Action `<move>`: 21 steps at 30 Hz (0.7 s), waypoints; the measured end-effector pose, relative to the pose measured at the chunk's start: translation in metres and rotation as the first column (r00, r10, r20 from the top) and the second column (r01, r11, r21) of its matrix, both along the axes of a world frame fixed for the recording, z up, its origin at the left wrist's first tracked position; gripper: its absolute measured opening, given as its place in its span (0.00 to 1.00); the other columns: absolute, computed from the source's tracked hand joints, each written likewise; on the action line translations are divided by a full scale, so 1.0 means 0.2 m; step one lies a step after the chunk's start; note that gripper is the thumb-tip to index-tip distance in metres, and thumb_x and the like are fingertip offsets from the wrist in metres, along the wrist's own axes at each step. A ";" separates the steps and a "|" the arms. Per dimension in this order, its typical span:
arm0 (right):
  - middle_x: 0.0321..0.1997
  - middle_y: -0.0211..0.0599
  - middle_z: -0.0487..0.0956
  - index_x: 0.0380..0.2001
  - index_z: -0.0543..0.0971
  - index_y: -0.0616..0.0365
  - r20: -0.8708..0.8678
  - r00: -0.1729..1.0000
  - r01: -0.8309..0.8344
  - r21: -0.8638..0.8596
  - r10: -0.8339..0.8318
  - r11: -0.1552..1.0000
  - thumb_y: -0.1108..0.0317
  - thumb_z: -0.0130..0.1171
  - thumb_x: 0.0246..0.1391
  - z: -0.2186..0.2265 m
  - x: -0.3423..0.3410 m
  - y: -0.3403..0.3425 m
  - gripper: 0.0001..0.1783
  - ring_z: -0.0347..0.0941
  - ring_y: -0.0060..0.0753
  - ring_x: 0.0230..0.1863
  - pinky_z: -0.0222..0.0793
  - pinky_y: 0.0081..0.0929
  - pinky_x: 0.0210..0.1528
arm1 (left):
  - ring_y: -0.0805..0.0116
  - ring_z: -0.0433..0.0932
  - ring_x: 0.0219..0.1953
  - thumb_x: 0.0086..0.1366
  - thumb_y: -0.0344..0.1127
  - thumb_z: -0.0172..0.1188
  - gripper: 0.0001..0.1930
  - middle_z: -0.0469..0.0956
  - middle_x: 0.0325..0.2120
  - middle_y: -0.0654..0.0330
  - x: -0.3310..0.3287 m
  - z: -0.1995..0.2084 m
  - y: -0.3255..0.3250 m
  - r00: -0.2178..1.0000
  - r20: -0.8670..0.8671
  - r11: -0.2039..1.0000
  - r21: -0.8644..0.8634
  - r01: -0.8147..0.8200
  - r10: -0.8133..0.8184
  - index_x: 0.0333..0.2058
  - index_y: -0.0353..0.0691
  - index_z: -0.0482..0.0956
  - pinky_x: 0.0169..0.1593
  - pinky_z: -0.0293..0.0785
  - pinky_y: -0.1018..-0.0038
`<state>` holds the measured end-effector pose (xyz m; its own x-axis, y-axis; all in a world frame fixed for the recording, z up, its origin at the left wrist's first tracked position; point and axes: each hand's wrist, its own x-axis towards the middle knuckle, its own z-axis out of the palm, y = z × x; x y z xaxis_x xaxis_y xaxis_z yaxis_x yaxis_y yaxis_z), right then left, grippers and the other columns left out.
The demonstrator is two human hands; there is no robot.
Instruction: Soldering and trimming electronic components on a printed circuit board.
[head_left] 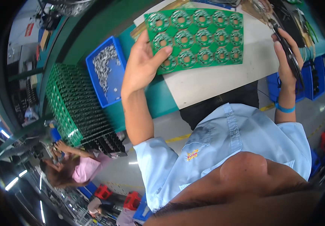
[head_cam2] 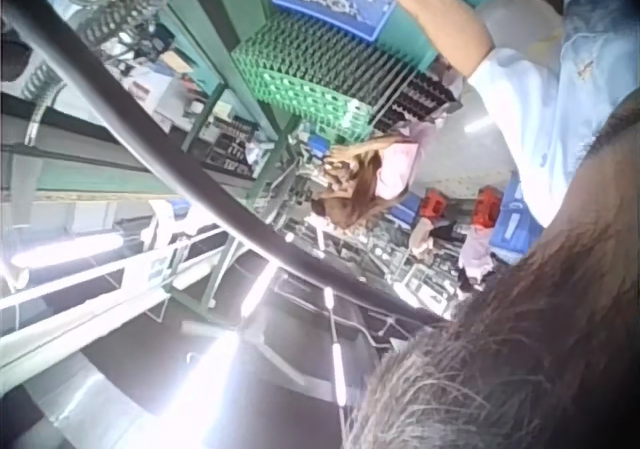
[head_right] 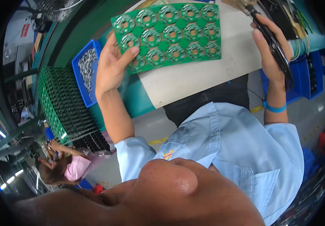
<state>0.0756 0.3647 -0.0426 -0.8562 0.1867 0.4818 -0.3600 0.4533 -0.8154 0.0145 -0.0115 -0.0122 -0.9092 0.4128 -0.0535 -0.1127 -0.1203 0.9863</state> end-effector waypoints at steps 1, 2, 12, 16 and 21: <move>0.49 0.46 0.87 0.58 0.81 0.62 -0.005 1.000 0.024 0.007 -0.024 1.000 0.73 0.65 0.62 -0.04 -0.03 0.02 0.20 0.84 0.35 0.51 0.77 0.24 0.54 | 0.75 0.77 0.34 0.67 0.17 0.62 0.25 0.80 0.39 0.59 0.00 -0.01 0.00 1.000 0.008 1.000 0.004 0.004 -0.004 0.61 0.35 0.71 0.32 0.76 0.81; 0.48 0.45 0.87 0.58 0.81 0.61 -0.046 0.990 0.134 0.033 -0.132 0.990 0.72 0.65 0.63 -0.09 -0.06 0.03 0.20 0.84 0.34 0.51 0.77 0.24 0.55 | 0.74 0.77 0.34 0.67 0.17 0.61 0.25 0.80 0.39 0.59 0.00 -0.01 -0.01 1.000 0.015 1.000 0.003 -0.004 0.003 0.61 0.35 0.71 0.32 0.76 0.81; 0.46 0.47 0.86 0.58 0.79 0.65 -0.064 0.998 -0.007 -0.088 0.002 0.996 0.74 0.63 0.62 -0.03 0.02 -0.08 0.21 0.83 0.38 0.52 0.76 0.27 0.57 | 0.73 0.77 0.34 0.67 0.17 0.61 0.24 0.80 0.40 0.58 -0.03 -0.04 0.01 0.999 0.023 0.997 0.066 -0.049 0.048 0.61 0.34 0.71 0.32 0.76 0.81; 0.40 0.49 0.83 0.54 0.80 0.70 -0.076 0.935 -0.351 -0.081 0.346 0.933 0.76 0.63 0.55 0.02 0.04 -0.19 0.22 0.79 0.43 0.44 0.75 0.33 0.50 | 0.76 0.75 0.32 0.67 0.15 0.59 0.26 0.80 0.40 0.60 -0.03 -0.03 0.04 0.996 0.014 0.996 0.024 -0.084 0.084 0.63 0.34 0.69 0.33 0.73 0.84; 0.37 0.47 0.83 0.50 0.82 0.70 -0.135 0.758 -0.639 0.046 0.639 0.768 0.75 0.66 0.49 0.04 0.02 -0.35 0.22 0.75 0.42 0.38 0.72 0.34 0.45 | 0.79 0.74 0.31 0.67 0.14 0.56 0.28 0.79 0.42 0.61 -0.02 -0.01 0.07 0.992 0.041 0.991 -0.058 -0.120 0.122 0.65 0.34 0.67 0.33 0.71 0.86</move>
